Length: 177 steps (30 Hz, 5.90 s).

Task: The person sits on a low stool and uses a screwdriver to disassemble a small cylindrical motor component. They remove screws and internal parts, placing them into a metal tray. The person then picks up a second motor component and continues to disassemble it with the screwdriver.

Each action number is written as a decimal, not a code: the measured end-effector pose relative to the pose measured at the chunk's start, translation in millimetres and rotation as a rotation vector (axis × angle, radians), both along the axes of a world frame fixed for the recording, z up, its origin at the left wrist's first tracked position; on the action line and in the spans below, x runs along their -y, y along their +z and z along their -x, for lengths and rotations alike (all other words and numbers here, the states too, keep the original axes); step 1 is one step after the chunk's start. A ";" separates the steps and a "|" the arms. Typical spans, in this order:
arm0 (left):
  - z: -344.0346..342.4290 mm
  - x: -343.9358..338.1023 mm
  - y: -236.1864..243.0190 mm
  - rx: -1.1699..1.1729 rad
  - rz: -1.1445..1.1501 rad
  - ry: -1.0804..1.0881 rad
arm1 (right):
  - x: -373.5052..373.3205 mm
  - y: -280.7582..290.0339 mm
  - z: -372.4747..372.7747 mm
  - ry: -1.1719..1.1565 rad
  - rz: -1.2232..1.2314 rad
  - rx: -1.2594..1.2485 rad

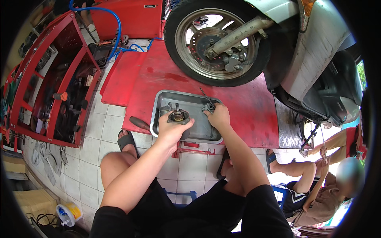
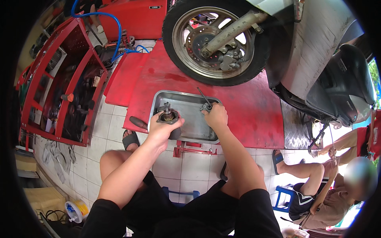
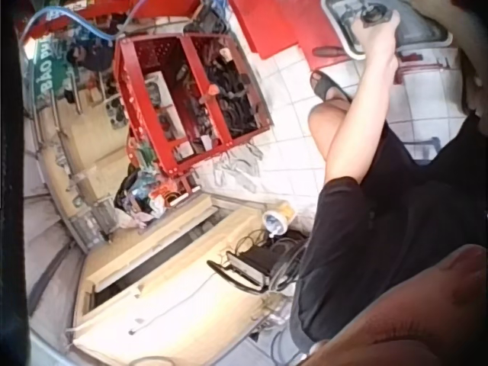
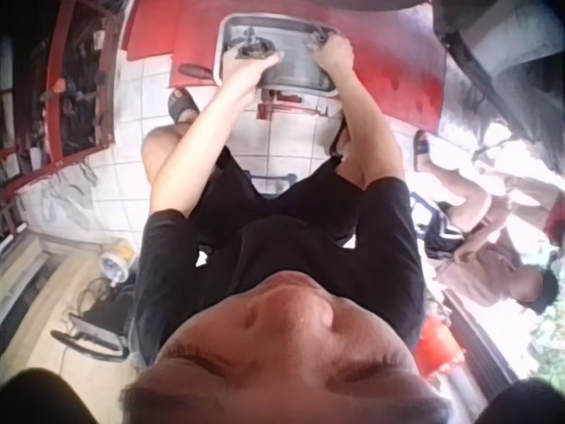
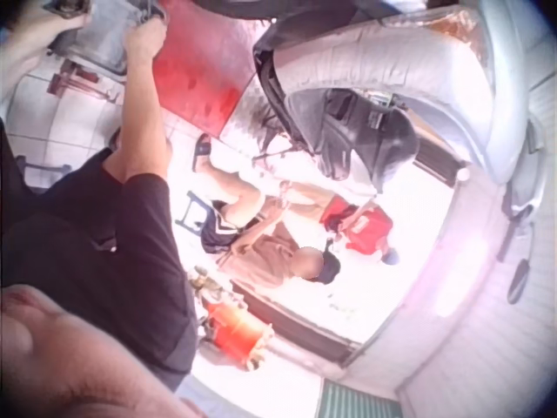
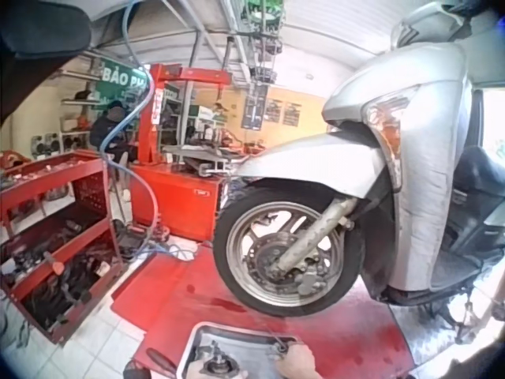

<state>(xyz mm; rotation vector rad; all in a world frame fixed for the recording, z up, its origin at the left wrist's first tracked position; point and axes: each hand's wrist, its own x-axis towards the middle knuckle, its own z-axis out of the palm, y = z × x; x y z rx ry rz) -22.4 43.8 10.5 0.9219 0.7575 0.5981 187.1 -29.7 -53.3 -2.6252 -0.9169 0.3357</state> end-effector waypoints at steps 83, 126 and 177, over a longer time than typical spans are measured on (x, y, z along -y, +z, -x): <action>21.7 26.7 36.6 -0.185 -1.115 -0.117 | 90.9 77.5 33.9 0.223 -0.930 -1.489; 28.5 23.3 25.5 -0.101 -0.941 -0.241 | 81.8 110.3 58.7 0.621 -0.698 -0.545; 23.0 27.8 24.1 0.010 -1.143 -0.163 | 91.5 111.5 86.8 0.410 -0.707 -0.388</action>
